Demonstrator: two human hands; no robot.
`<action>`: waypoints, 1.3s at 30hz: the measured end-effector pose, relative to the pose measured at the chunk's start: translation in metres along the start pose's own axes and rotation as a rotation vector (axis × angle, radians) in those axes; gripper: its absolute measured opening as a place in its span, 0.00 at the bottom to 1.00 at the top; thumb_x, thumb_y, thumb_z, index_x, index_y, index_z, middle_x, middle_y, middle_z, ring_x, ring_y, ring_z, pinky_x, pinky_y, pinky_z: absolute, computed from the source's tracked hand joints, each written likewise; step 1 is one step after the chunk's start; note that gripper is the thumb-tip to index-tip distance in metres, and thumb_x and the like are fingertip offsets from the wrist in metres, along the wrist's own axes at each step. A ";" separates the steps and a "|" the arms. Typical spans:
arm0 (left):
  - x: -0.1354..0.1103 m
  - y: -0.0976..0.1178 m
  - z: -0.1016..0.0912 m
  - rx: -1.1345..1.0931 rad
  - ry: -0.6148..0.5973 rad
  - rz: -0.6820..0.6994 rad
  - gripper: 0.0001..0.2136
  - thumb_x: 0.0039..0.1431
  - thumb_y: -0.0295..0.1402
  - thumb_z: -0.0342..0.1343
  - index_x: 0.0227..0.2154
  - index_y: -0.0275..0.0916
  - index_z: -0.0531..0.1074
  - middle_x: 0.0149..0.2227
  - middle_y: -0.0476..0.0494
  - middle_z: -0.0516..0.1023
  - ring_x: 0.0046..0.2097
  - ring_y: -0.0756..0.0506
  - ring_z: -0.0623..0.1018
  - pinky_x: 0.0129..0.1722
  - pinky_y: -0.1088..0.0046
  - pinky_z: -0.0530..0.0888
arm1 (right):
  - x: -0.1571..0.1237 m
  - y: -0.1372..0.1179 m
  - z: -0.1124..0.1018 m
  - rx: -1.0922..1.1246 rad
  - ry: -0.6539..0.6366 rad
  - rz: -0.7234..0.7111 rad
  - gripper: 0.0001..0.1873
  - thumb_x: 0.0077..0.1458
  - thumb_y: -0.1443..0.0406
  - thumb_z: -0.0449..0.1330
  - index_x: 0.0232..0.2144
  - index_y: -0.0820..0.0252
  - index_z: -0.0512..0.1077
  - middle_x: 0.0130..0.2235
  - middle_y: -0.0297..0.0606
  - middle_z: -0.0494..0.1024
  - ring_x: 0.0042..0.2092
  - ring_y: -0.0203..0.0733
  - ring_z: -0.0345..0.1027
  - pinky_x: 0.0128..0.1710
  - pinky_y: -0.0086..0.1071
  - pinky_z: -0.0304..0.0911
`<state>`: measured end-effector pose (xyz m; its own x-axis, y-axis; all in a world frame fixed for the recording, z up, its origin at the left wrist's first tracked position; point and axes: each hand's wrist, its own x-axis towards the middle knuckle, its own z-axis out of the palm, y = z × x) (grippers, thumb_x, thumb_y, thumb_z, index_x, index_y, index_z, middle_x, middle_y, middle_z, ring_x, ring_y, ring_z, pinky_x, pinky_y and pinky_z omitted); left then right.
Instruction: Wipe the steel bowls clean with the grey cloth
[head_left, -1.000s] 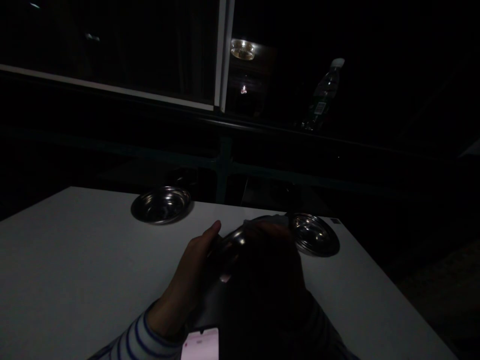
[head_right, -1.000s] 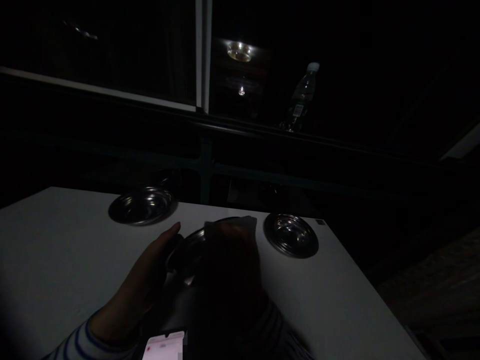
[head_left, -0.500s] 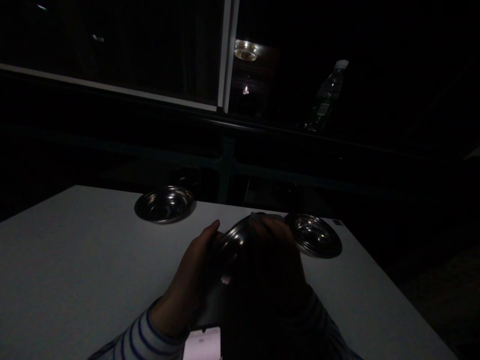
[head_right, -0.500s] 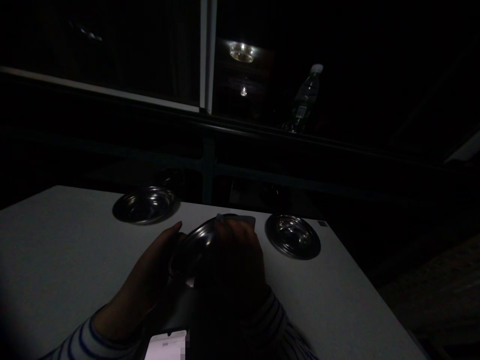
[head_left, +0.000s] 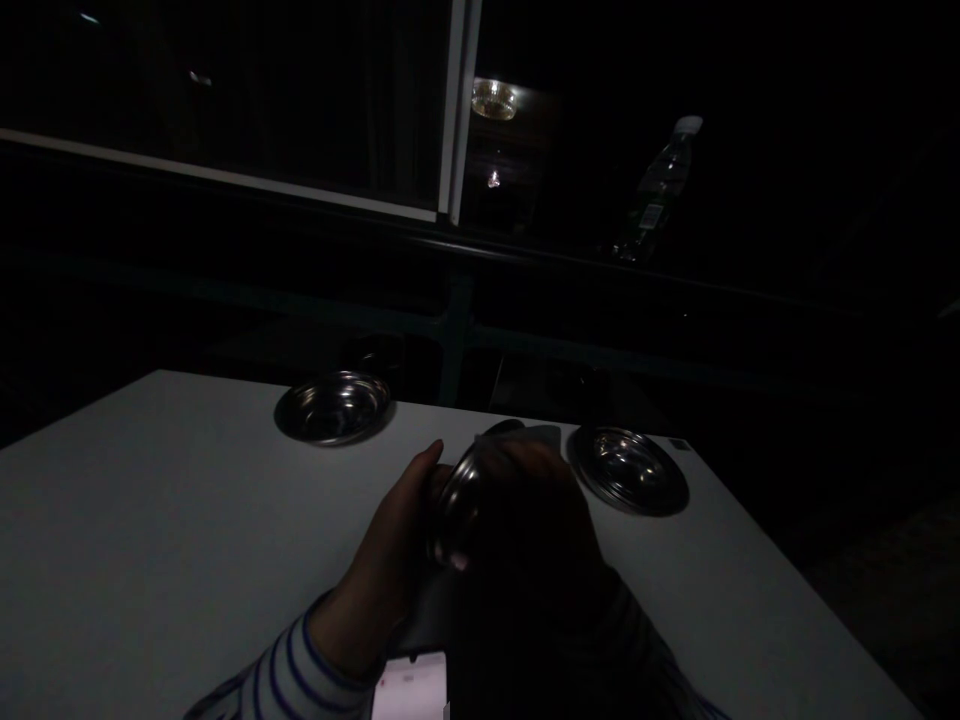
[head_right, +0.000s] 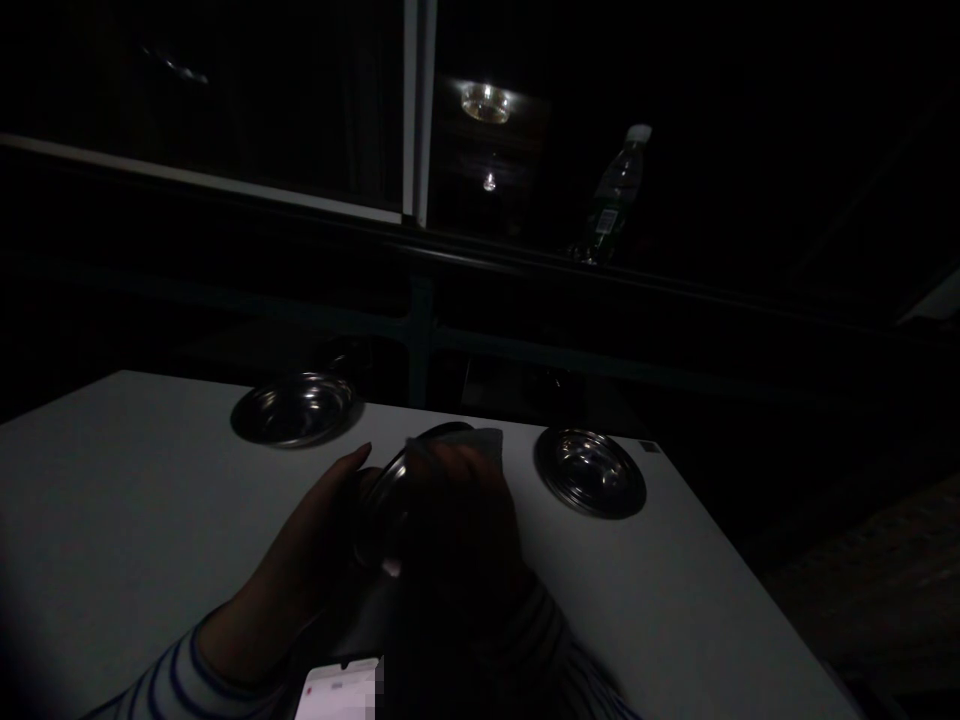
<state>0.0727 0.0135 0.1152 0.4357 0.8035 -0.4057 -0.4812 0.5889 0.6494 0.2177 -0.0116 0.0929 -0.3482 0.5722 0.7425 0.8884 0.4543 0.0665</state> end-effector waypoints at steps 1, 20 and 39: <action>0.000 -0.001 0.000 0.014 -0.005 0.011 0.18 0.51 0.44 0.52 0.15 0.35 0.67 0.13 0.51 0.66 0.17 0.53 0.66 0.19 0.78 0.61 | -0.001 0.002 0.000 -0.006 0.017 0.037 0.23 0.54 0.59 0.53 0.49 0.67 0.64 0.46 0.47 0.70 0.47 0.48 0.60 0.45 0.44 0.60; -0.004 0.011 -0.005 0.176 -0.254 0.115 0.07 0.50 0.33 0.58 0.29 0.34 0.75 0.26 0.45 0.77 0.28 0.49 0.75 0.29 0.76 0.68 | -0.003 -0.011 -0.007 -0.047 0.104 0.004 0.20 0.50 0.65 0.57 0.47 0.66 0.66 0.44 0.45 0.73 0.46 0.47 0.63 0.44 0.42 0.60; -0.002 0.010 -0.001 0.289 0.003 0.251 0.13 0.46 0.39 0.60 0.17 0.34 0.71 0.15 0.51 0.69 0.19 0.53 0.67 0.20 0.79 0.62 | -0.006 -0.014 -0.008 -0.087 0.157 -0.038 0.17 0.54 0.61 0.52 0.46 0.57 0.65 0.42 0.42 0.73 0.46 0.48 0.63 0.46 0.45 0.58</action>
<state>0.0660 0.0183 0.1217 0.3286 0.9203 -0.2124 -0.3378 0.3245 0.8835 0.2100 -0.0266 0.0928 -0.3371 0.4386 0.8331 0.9002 0.4092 0.1489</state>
